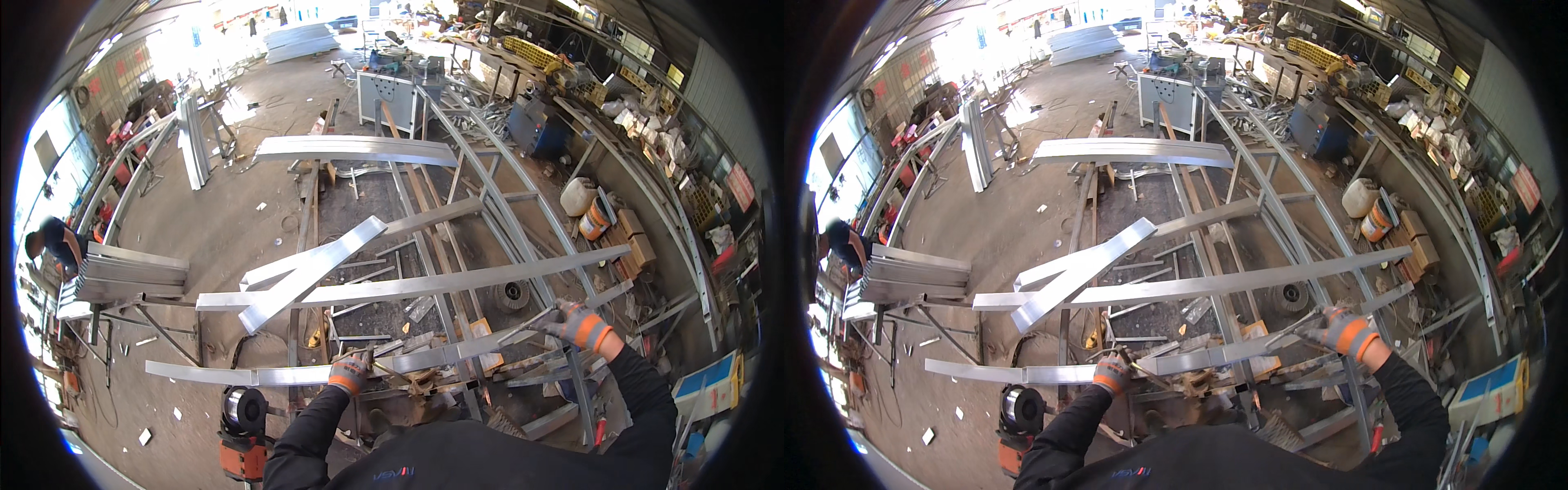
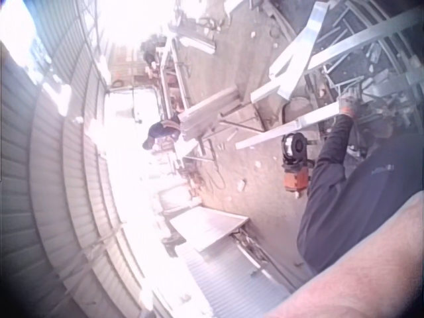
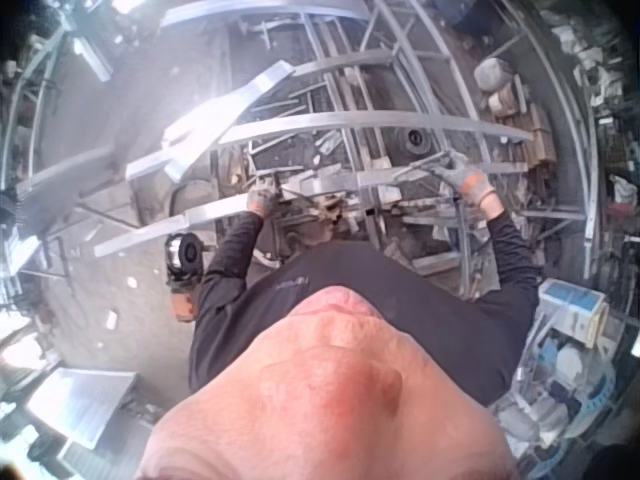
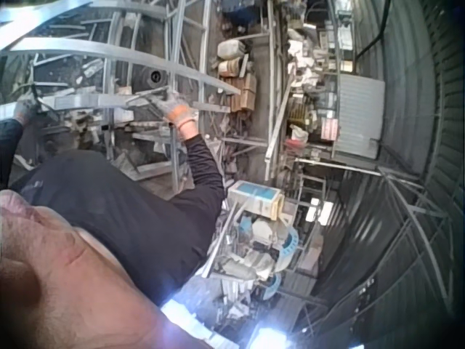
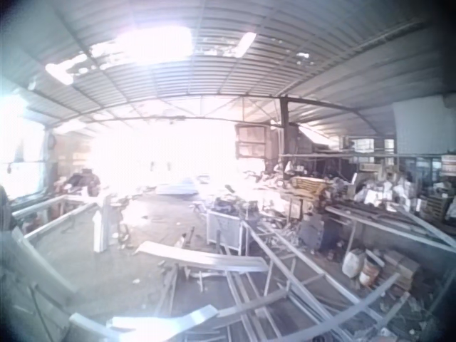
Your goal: The person positions and welds metal frame components using a welding torch, then grinds the welded joints with an angle grinder. The person handles metal bars and a welding torch, performing welds and grinding operations on a metal frame structure.
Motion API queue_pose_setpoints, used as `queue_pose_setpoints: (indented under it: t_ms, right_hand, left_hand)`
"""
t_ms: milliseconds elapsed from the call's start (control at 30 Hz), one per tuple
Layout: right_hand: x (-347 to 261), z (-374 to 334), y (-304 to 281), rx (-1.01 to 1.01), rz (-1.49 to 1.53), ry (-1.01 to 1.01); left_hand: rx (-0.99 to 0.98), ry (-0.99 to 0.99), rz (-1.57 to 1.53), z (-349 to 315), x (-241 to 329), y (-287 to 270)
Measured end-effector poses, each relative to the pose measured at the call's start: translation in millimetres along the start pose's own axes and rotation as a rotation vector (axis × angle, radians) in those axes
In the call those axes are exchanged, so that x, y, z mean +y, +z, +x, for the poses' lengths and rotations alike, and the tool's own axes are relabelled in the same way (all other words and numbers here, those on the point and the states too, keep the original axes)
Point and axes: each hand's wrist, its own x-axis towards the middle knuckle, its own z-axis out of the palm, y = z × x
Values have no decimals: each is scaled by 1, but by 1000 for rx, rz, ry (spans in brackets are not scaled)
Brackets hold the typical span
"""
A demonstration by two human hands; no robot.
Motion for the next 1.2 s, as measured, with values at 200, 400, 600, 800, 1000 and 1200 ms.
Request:
queue_pose_setpoints:
  t_ms: [200,400,600,800,1000,1200]
  right_hand:
    - [15,17,52,302,77,32]
    - [53,59,151,560,127,95]
    - [77,75,200,582,-149,-163]
    - [57,58,149,499,218,-245]
    - [29,61,155,609,686,-129]
    - [41,62,160,915,403,-383]
  left_hand:
    - [77,-62,-66,10,-12,38]
    - [254,47,3,13,-14,46]
    - [293,21,27,13,4,36]
    - [246,-5,-47,21,13,22]
    - [184,2,-58,22,16,14]
    - [198,16,-61,21,18,12]
